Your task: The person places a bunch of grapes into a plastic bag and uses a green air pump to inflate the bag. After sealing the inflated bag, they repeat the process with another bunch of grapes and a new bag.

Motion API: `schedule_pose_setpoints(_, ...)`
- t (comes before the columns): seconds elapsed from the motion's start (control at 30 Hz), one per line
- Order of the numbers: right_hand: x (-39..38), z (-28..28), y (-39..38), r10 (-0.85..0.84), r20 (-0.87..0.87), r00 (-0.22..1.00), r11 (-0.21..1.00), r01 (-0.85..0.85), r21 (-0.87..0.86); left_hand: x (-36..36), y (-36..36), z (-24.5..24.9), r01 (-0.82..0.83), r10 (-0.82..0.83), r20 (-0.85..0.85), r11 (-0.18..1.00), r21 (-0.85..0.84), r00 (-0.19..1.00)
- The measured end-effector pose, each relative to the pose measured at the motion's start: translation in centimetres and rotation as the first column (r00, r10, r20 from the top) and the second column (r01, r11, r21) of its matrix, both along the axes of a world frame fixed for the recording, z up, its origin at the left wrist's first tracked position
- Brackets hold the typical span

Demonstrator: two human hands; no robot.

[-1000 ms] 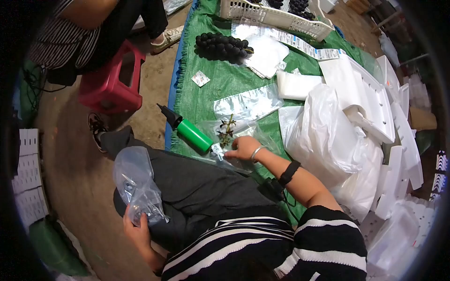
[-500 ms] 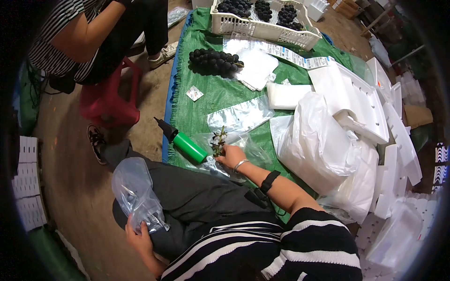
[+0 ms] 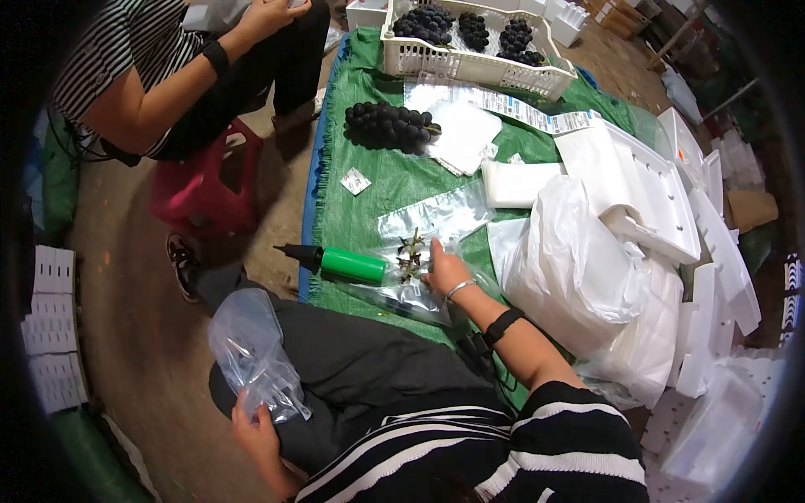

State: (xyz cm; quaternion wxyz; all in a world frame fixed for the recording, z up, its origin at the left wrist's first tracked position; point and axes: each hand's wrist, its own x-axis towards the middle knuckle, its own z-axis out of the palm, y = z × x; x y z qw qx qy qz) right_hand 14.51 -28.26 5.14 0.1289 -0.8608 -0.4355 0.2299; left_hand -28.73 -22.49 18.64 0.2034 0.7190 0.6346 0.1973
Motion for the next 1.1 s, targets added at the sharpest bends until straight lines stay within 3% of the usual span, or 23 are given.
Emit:
schedule_pose_setpoints(0.23,0.8,1.2,-2.4,-0.009,0.085,0.996,1.0,0.007,0.027,-0.3,-0.1,-0.2,0.017,-0.018,0.027,0.999,0.04,0.999)
schedule_pose_setpoints(0.33,1.8,1.6,-3.9,0.003,0.084,0.996,0.974,0.016,-0.225,-0.1,-0.4,0.2,-0.021,0.015,0.097,0.997,0.071,0.995)
schedule_pose_setpoints(0.4,2.4,1.8,-4.4,0.044,0.089,0.995,0.963,-0.018,-0.27,-0.1,-0.5,0.0,-0.06,0.049,0.15,0.995,0.075,0.988)
schedule_pose_setpoints(0.47,3.4,2.8,-4.5,0.09,0.091,0.992,0.949,-0.057,-0.311,-0.1,-0.6,-0.2,-0.143,0.107,0.151,0.957,0.251,0.983)
schedule_pose_setpoints(0.53,5.1,4.6,-3.8,0.232,0.095,0.968,0.908,-0.18,-0.379,0.1,-0.6,0.2,-0.135,0.102,0.134,0.954,0.268,0.986)
schedule_pose_setpoints(0.6,5.6,8.4,-1.7,0.139,0.184,0.973,0.964,-0.09,-0.252,0.7,-0.8,1.4,-0.124,0.097,0.108,0.951,0.284,0.989)
schedule_pose_setpoints(0.67,6.1,9.0,0.9,0.064,0.222,0.973,0.994,-0.043,-0.099,1.6,-0.9,2.4,-0.099,0.102,-0.075,0.994,0.042,0.992)
schedule_pose_setpoints(0.73,5.8,7.2,4.0,0.095,0.235,0.967,0.987,-0.123,0.107,2.3,-1.0,2.6,-0.086,0.088,-0.053,0.995,0.055,0.995)
schedule_pose_setpoints(0.8,5.9,2.7,7.3,0.194,0.286,0.939,0.952,-0.25,0.178,1.9,-0.9,2.2,-0.069,0.071,-0.026,0.995,0.071,0.997)
schedule_pose_setpoints(0.87,5.8,-1.4,9.4,0.315,0.444,0.839,0.914,-0.394,0.097,-0.2,-1.0,0.5,0.008,-0.016,0.042,0.983,0.184,0.999)
schedule_pose_setpoints(0.97,5.5,2.5,10.1,0.418,0.348,0.839,0.905,-0.351,-0.241,-0.6,-1.8,0.0,-0.1,0.093,0.059,0.985,0.142,0.994)
schedule_pose_setpoints(1.03,6.5,1.7,10.2,0.426,0.313,0.849,0.897,-0.35,-0.272,0.6,-2.0,1.1,-0.147,0.142,0.07,0.987,0.07,0.987)
schedule_pose_setpoints(1.07,7.1,1.4,10.2,0.429,0.271,0.862,0.889,-0.349,-0.298,2.4,-1.8,3.6,-0.134,0.134,-0.016,0.991,0.026,0.991)
schedule_pose_setpoints(1.1,7.8,2.4,9.9,0.409,0.367,0.836,0.911,-0.351,-0.215,3.3,-1.6,5.0,-0.124,0.122,-0.104,0.992,-0.02,0.987)
